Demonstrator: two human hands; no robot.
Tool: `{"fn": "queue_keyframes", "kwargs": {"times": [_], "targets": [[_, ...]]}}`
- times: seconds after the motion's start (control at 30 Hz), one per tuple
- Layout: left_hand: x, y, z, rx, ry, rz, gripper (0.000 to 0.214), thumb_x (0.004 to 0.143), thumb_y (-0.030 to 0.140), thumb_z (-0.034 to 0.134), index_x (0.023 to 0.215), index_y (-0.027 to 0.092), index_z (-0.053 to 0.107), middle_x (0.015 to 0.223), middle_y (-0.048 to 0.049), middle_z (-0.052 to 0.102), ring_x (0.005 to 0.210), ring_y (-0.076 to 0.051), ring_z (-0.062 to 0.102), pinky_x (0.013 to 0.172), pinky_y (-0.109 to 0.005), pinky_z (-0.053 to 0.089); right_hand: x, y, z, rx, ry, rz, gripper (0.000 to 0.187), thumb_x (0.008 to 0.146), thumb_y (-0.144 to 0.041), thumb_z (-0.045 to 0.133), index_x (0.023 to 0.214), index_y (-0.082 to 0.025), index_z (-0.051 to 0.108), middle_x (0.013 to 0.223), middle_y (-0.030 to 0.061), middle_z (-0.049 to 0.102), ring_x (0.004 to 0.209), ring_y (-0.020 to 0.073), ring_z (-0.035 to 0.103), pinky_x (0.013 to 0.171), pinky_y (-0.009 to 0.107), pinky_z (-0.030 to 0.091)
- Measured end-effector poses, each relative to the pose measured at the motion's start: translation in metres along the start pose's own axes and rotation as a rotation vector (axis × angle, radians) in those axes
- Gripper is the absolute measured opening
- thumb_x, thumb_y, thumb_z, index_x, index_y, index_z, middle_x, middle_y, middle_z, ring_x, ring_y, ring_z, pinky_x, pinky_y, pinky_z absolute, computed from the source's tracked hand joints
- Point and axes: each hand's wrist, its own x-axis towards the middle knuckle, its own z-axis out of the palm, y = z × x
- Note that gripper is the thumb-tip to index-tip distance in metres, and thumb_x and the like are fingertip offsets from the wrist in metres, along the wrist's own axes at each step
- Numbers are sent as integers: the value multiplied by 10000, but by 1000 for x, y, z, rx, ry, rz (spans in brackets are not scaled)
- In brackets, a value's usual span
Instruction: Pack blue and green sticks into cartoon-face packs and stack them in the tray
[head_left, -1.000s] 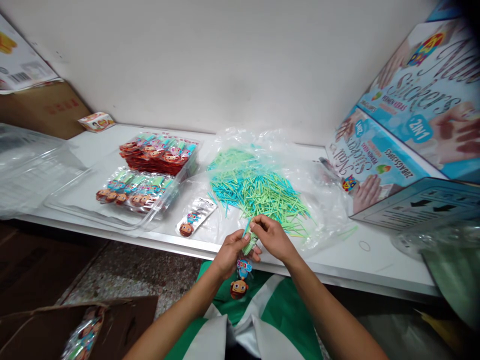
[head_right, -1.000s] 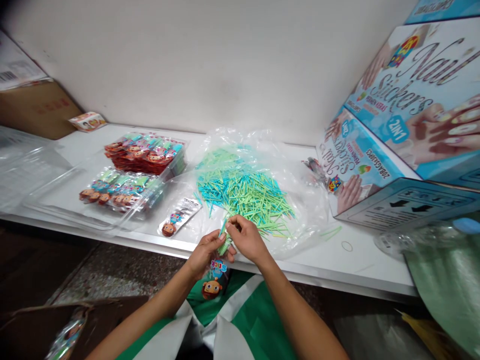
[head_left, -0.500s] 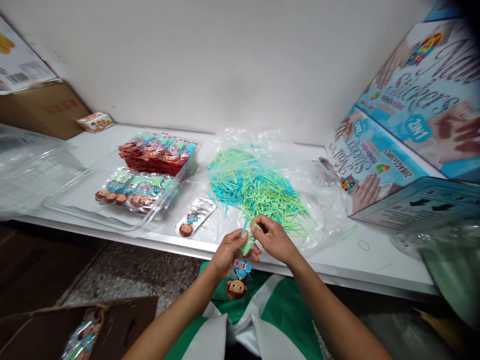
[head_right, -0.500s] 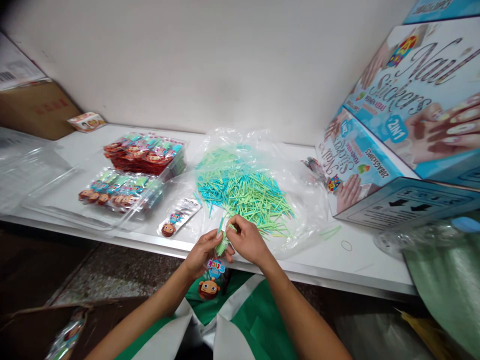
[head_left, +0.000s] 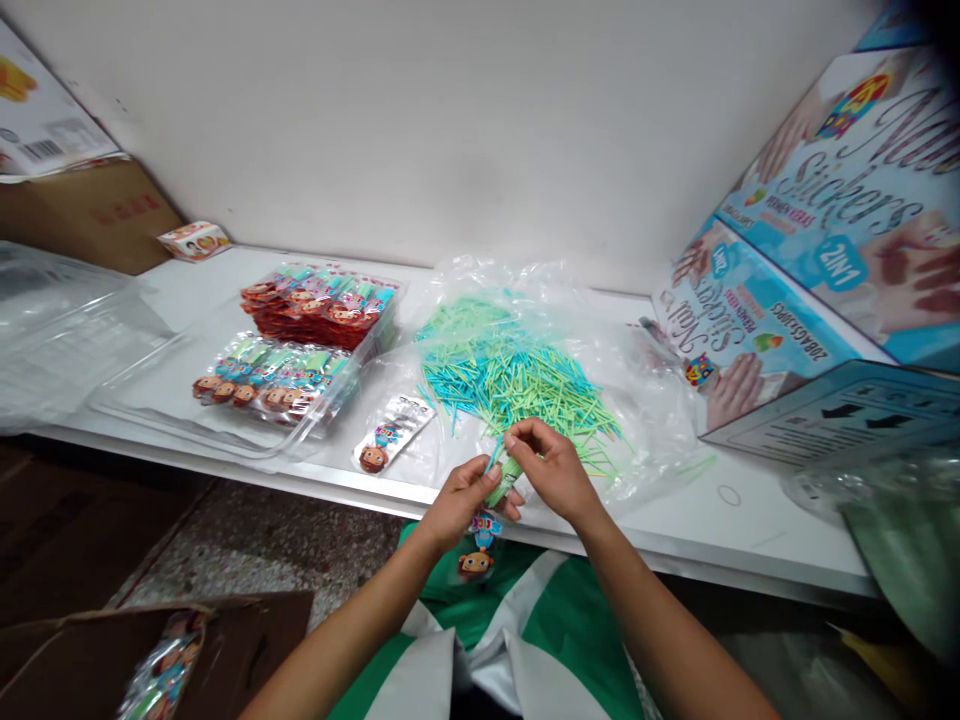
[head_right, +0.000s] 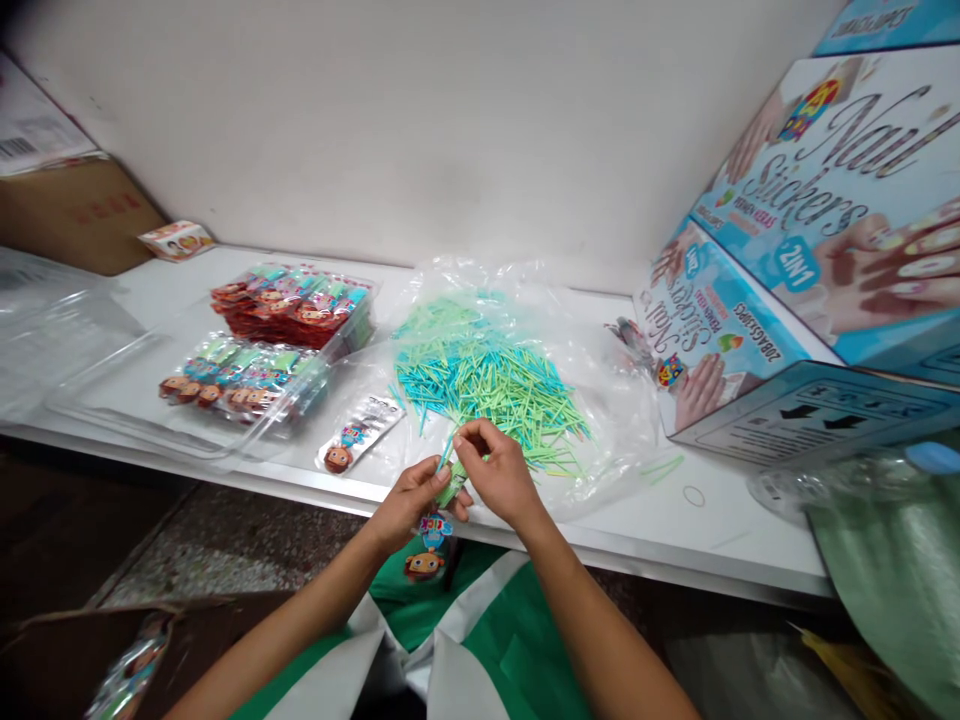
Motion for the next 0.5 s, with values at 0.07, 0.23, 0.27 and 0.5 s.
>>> {"fn": "queue_keyframes", "kwargs": {"times": [0.07,0.23,0.27,0.5], "targets": [[0,1,-1,55,3,38,291,821,412,547,921,141,507,775,-73,677,619,-162,651,632,-265,473,1,-3,0,40,47,-25,131,814,-312,541,803,-183,562,722,-7,571,670,123,536,650,246,428],[1,5,-2,126,37,97,336,794,446,569,911,133,537,783,-77,685,661,-169,658,689,-294,491,6,-11,-10,171,299,-98,137,850,-319,503,868,-186,529,800,25,607,738,145,579,724,295,457],[1,6,-3,127,45,110,337,789,447,575,907,133,536,789,-80,687,677,-173,660,703,-303,493,8,-10,-14,174,353,-111,139,854,-320,496,881,-186,522,822,32,611,744,147,581,736,306,458],[-1,17,-12,148,70,228,304,762,397,628,917,155,526,844,-85,698,791,-196,664,784,-338,485,12,4,-26,72,286,-95,103,870,-307,478,900,-208,486,797,9,581,749,141,551,752,307,437]]}}
